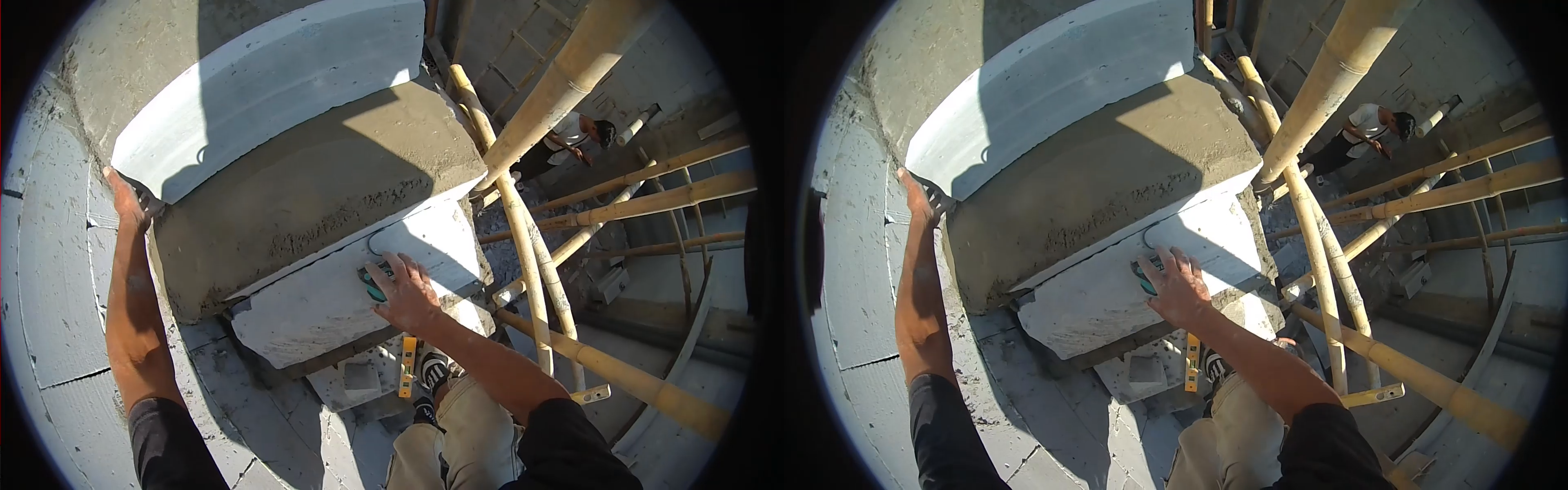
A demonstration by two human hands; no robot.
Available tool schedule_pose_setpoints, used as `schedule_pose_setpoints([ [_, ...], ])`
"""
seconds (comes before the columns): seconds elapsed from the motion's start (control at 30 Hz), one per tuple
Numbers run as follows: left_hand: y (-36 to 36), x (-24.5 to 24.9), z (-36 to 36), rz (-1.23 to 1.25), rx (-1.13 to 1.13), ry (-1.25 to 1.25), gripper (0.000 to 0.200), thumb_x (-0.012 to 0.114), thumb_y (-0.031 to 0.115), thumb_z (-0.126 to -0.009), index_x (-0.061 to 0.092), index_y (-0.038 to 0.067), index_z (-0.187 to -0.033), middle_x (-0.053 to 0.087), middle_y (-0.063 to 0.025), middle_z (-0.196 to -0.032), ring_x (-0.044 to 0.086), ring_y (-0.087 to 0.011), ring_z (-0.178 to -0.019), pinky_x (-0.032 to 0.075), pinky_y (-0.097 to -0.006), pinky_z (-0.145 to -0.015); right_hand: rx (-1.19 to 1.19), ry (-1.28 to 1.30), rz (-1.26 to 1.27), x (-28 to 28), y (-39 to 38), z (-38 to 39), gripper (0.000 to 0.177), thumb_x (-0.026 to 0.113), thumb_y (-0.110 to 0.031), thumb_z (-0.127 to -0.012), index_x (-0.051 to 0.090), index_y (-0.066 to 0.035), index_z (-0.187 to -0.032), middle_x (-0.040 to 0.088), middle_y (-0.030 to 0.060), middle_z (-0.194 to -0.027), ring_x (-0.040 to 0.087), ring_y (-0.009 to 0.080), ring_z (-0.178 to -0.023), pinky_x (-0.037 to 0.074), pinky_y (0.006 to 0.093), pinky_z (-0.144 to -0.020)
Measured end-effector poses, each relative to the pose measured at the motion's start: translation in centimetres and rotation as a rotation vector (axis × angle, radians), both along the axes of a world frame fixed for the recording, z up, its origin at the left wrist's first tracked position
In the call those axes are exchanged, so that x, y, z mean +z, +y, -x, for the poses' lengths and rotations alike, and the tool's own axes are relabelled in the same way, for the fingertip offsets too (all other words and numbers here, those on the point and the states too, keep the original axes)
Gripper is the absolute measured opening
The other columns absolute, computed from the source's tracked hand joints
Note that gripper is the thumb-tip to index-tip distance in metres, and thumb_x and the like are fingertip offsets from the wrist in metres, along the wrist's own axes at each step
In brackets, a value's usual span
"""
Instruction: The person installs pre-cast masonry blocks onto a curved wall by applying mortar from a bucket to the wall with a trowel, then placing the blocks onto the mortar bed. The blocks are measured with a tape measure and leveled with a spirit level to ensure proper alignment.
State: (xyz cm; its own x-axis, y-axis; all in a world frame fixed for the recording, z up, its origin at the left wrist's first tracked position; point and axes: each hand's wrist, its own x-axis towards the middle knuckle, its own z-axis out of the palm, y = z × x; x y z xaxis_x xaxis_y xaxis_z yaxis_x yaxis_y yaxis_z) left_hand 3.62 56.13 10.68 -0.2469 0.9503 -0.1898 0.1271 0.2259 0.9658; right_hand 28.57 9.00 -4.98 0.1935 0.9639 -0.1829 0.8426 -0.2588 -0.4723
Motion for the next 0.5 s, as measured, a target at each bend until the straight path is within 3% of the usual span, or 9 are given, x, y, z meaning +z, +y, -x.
schedule_pose_setpoints([
  [0.1, -0.1, 0.8, 0.4, 0.059, 0.022, 0.081, 0.106, 0.040, 0.085, -0.081, 0.033, 0.005, -0.151, 0.041, -0.0177, -0.149, 0.042, -0.0350, -0.132, 0.039, -0.0538, -0.103, 0.032, -0.047, 0.047, -1.0, 0.8, 0.1, 0.083, 0.071, -0.042, -0.085, 0.029, -0.018, -0.153, 0.027, 0.0160, -0.151, 0.027, 0.0404, -0.140, 0.028, 0.0554, -0.113],
  [0.2, 0.8, 0.7, 2.0, 0.040, -0.014, 0.274, 0.108, 0.040, 0.087, -0.081, 0.042, -0.002, -0.143, 0.052, -0.0196, -0.130, 0.054, -0.0331, -0.106, 0.049, -0.0510, -0.082, 0.080, -0.041, 0.122, -0.3, 1.3, -0.2, 0.085, 0.070, -0.040, -0.087, 0.025, -0.014, -0.154, 0.031, 0.0164, -0.150, 0.025, 0.0392, -0.142, 0.030, 0.0517, -0.114],
  [0.23, 1.6, 0.0, 2.9, 0.002, 0.013, 0.370, 0.107, 0.040, 0.086, -0.081, 0.049, -0.007, -0.135, 0.056, -0.0160, -0.113, 0.055, -0.0245, -0.087, 0.049, -0.0430, -0.068, 0.095, -0.059, 0.114, -0.4, 1.4, -0.2, 0.084, 0.070, -0.041, -0.086, 0.027, -0.013, -0.153, 0.032, 0.0168, -0.148, 0.027, 0.0396, -0.140, 0.032, 0.0511, -0.113],
  [0.33, 1.9, -0.4, 3.8, 0.016, 0.094, 0.278, 0.099, 0.044, 0.079, -0.087, 0.047, -0.005, -0.140, 0.059, -0.0212, -0.128, 0.056, -0.0358, -0.114, 0.044, -0.0478, -0.094, 0.119, -0.084, 0.103, -0.3, 1.5, -0.5, 0.083, 0.071, -0.042, -0.084, 0.033, -0.011, -0.150, 0.037, 0.0177, -0.145, 0.032, 0.0406, -0.136, 0.036, 0.0492, -0.110],
  [0.37, 1.0, -0.9, 4.1, -0.067, 0.066, 0.401, 0.094, 0.041, 0.073, -0.091, 0.045, -0.006, -0.141, 0.057, -0.0231, -0.129, 0.055, -0.0351, -0.117, 0.042, -0.0428, -0.099, 0.115, -0.068, 0.106, 0.0, 1.2, -0.5, 0.083, 0.072, -0.042, -0.083, 0.034, -0.010, -0.149, 0.038, 0.0180, -0.144, 0.032, 0.0408, -0.136, 0.037, 0.0483, -0.110],
  [0.4, -4.4, -0.1, 1.5, -0.393, 0.045, 0.614, 0.087, 0.041, 0.068, -0.095, 0.045, -0.006, -0.140, 0.055, -0.0240, -0.132, 0.054, -0.0343, -0.120, 0.039, -0.0428, -0.103, 0.113, -0.051, 0.110, 0.8, 0.7, -0.5, 0.083, 0.072, -0.042, -0.082, 0.035, -0.009, -0.148, 0.039, 0.0182, -0.143, 0.033, 0.0409, -0.135, 0.037, 0.0473, -0.109],
  [0.43, -10.3, 1.5, -1.6, -0.492, -0.047, 0.472, 0.077, 0.045, 0.059, -0.098, 0.046, -0.005, -0.140, 0.054, -0.0222, -0.134, 0.054, -0.0323, -0.121, 0.038, -0.0401, -0.104, 0.063, 0.013, 0.093, 1.7, 0.0, -0.1, 0.085, 0.073, -0.043, -0.080, 0.036, -0.009, -0.148, 0.040, 0.0188, -0.142, 0.034, 0.0406, -0.134, 0.038, 0.0467, -0.109],
  [0.5, -17.5, 0.7, -2.8, -0.443, -0.378, 0.339, 0.063, 0.053, 0.048, -0.097, 0.048, 0.003, -0.140, 0.056, -0.0139, -0.134, 0.052, -0.0249, -0.124, 0.046, -0.0382, -0.098, -0.032, 0.126, 0.050, 3.9, -1.9, 0.5, 0.087, 0.075, -0.046, -0.078, 0.037, -0.007, -0.147, 0.043, 0.0199, -0.138, 0.038, 0.0400, -0.132, 0.039, 0.0454, -0.108],
])
